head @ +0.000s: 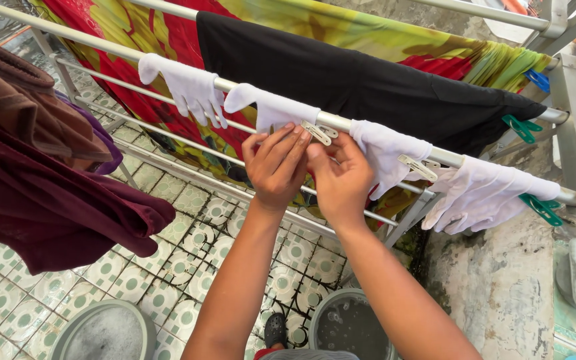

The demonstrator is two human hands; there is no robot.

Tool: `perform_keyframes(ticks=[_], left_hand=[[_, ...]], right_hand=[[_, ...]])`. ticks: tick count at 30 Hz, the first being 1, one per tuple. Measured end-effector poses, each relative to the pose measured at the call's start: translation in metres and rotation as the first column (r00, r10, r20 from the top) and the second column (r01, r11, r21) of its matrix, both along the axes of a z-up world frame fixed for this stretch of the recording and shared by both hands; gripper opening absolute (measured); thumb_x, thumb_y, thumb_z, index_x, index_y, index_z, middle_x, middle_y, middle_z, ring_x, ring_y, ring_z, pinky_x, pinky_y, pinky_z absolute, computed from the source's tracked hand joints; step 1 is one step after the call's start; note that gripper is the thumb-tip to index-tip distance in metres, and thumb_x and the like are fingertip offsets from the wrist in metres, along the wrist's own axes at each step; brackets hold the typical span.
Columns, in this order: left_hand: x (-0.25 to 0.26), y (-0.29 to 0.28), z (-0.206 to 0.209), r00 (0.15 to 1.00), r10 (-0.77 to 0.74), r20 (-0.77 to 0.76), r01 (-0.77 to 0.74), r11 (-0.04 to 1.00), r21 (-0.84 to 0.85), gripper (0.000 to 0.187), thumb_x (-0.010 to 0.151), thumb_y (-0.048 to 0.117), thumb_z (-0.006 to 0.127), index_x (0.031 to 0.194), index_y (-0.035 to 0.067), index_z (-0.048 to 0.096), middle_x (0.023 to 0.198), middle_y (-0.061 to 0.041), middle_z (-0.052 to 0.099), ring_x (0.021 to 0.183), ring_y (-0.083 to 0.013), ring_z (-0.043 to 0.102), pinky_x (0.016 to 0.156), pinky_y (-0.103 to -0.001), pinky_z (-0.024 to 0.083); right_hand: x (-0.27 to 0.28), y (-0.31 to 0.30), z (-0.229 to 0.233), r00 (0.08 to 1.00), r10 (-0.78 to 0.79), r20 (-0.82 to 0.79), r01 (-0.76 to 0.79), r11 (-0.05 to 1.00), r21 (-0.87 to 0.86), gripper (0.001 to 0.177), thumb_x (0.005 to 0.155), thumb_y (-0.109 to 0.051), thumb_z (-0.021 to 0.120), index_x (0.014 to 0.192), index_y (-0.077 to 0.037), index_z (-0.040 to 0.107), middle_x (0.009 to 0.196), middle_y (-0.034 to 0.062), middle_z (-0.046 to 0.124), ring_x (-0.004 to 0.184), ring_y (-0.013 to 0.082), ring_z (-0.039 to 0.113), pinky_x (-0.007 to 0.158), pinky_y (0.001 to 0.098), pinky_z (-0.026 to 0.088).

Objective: Rinsing white gloves and masks in a bucket and hanging them on a drying rack with clothespins

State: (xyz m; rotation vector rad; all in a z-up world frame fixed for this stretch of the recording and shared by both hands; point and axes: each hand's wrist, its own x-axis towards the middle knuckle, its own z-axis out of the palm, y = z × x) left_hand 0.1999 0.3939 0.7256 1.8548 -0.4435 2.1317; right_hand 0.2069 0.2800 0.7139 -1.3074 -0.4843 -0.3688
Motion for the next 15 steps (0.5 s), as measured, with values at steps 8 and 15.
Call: perform_keyframes(ticks=[8, 15], left_hand=[[-0.041, -0.03, -0.08, 0.976, -0.124, -0.177, 0.111, 0.991, -0.081, 0.021, 0.091, 0.017, 0.071, 0.109, 0.008, 0.077, 0.11, -0.009, 0.078, 0.1, -0.0299, 0.074, 0.092, -0.047, 0.05], [-0.123, -0.099, -0.069, 0.47, -0.631, -0.617, 0.515, 0.764, -0.388, 0.011, 0.092, 0.007, 0.065, 0.088, 0.004, 0.074, 0.085, -0.008, 0.077, 0.077, -0.0214, 0.075, 0.071, -0.036, 0.052]], right_hand=[[-0.074, -0.056, 0.003, 0.95, 0.121, 0.288, -0.012, 0.936, -0.353, 0.053, 0.089, 0.002, 0.069, 0.139, 0.009, 0.052, 0.136, 0.0282, 0.058, 0.129, 0.044, 0.058, 0.104, 0.0526, 0.052], [-0.115, -0.161, -0.035, 0.954, 0.106, 0.28, 0.132, 0.691, -0.711, 0.021, 0.098, -0.016, 0.062, 0.107, -0.001, 0.074, 0.104, 0.0147, 0.074, 0.095, 0.0297, 0.075, 0.084, 0.0423, 0.062]])
